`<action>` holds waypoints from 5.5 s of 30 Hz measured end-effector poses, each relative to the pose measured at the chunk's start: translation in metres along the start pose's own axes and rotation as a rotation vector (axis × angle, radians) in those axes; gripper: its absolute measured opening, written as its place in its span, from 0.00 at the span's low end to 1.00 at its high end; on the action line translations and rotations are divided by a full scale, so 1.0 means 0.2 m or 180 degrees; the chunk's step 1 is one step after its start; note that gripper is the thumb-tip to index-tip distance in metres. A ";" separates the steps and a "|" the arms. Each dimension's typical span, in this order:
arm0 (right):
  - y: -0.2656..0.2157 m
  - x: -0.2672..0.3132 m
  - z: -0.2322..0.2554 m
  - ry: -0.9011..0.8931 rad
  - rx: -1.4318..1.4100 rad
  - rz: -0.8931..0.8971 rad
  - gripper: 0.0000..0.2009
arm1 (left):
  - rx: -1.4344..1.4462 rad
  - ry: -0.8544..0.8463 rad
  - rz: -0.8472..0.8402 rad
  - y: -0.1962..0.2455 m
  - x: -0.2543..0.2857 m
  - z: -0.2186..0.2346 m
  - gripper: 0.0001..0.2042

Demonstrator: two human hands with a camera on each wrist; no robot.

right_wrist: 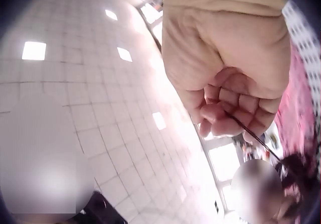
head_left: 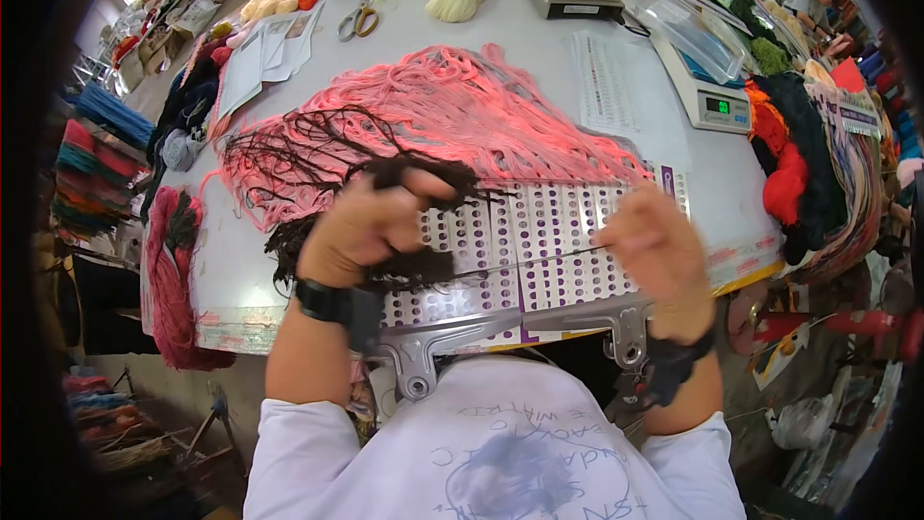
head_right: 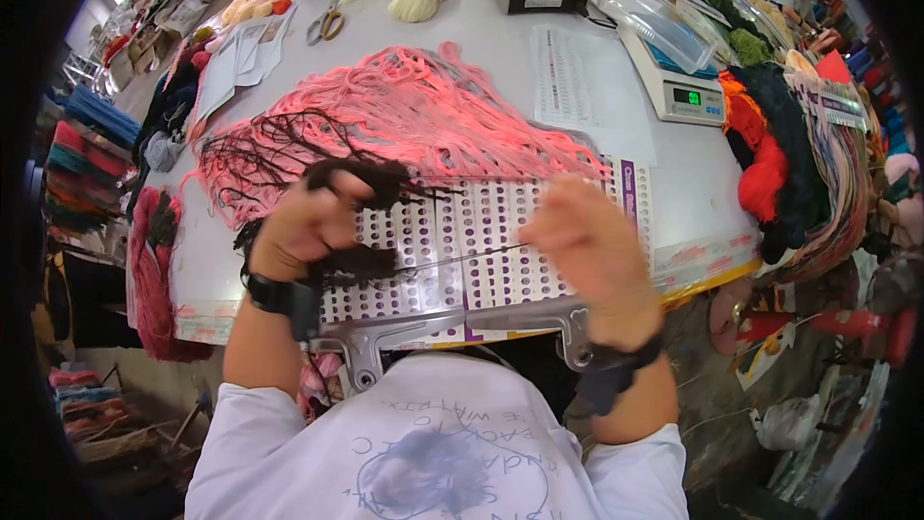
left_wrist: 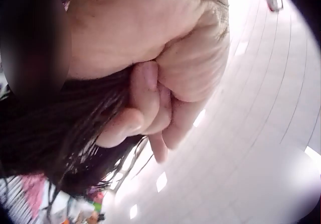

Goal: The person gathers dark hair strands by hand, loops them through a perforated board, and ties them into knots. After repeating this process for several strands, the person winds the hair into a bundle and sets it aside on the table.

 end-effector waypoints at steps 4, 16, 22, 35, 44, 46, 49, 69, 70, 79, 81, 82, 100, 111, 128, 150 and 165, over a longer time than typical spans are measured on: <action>-0.75 0.47 0.68 0.1369 -0.0921 0.0997 0.11 | 0.1636 0.1408 -0.1183 0.24 0.20 0.68 0.15; -0.11 -0.06 0.49 0.1999 0.2477 0.0269 0.12 | 0.0796 0.0975 0.0966 -0.21 -0.28 -0.07 0.20; 0.36 -0.30 0.33 0.1768 0.3418 -0.0134 0.08 | -0.0402 0.0946 0.1417 -0.43 -0.41 -0.23 0.11; 0.37 -0.24 0.27 0.1513 0.4167 0.0382 0.08 | -0.1887 0.1213 0.1416 -0.45 -0.56 -0.19 0.11; 0.30 -0.22 0.27 0.1528 0.4525 0.0345 0.11 | -0.1193 0.1772 0.0284 -0.34 -0.45 -0.08 0.09; 0.30 -0.22 0.25 0.1430 0.5285 0.0409 0.10 | 0.0396 0.1971 0.0143 -0.28 -0.41 -0.05 0.04; 0.29 -0.24 0.23 0.1429 0.5594 0.0463 0.05 | 0.0909 0.1551 -0.0151 -0.23 -0.40 -0.03 0.03; 0.33 -0.27 0.31 0.1118 0.4924 0.0678 0.04 | -0.0426 0.1909 -0.0033 -0.05 -0.34 0.16 0.05; 0.33 -0.27 0.31 0.1206 0.4974 0.0639 0.04 | -0.0227 0.1928 -0.0185 0.02 -0.30 0.32 0.05; 0.31 -0.27 0.25 0.1376 0.4738 0.0389 0.06 | -0.1338 0.2782 -0.1070 0.28 -0.22 0.48 0.04; 0.28 -0.26 0.15 0.1383 0.4516 0.0182 0.07 | -0.0593 0.1852 -0.0676 0.18 -0.25 0.15 0.11; 0.26 -0.26 0.07 0.1300 0.4054 0.0302 0.08 | -0.0142 0.1436 -0.0446 0.13 -0.25 0.01 0.11; 0.31 -0.15 -0.30 0.0966 0.1396 -0.0085 0.05 | 0.1355 0.0549 0.0419 -0.11 -0.14 -0.45 0.18; 0.04 -0.01 0.00 0.1031 -0.0496 -0.0248 0.07 | 0.1811 0.0991 -0.0097 0.05 -0.07 0.06 0.07; -0.14 -0.08 0.43 0.2071 0.2530 0.0236 0.10 | 0.0526 0.0907 0.0903 -0.25 -0.39 -0.14 0.13; 0.31 -0.18 0.37 0.1552 0.3799 0.0661 0.07 | -0.1369 0.0998 0.1206 -0.53 -0.64 -0.25 0.07; 0.22 -0.22 0.27 0.1115 0.6123 0.1437 0.03 | 0.1266 0.1056 -0.0049 -0.27 -0.50 -0.12 0.03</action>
Point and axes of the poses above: each hand's wrist, its own x-axis away from the middle knuckle, its own z-axis out of the back of the hand, y = z × x, the point moved 4 cm from there along -x, towards the middle knuckle, and after that the axes turned 3 degrees about -z, right-handed, at the moved point
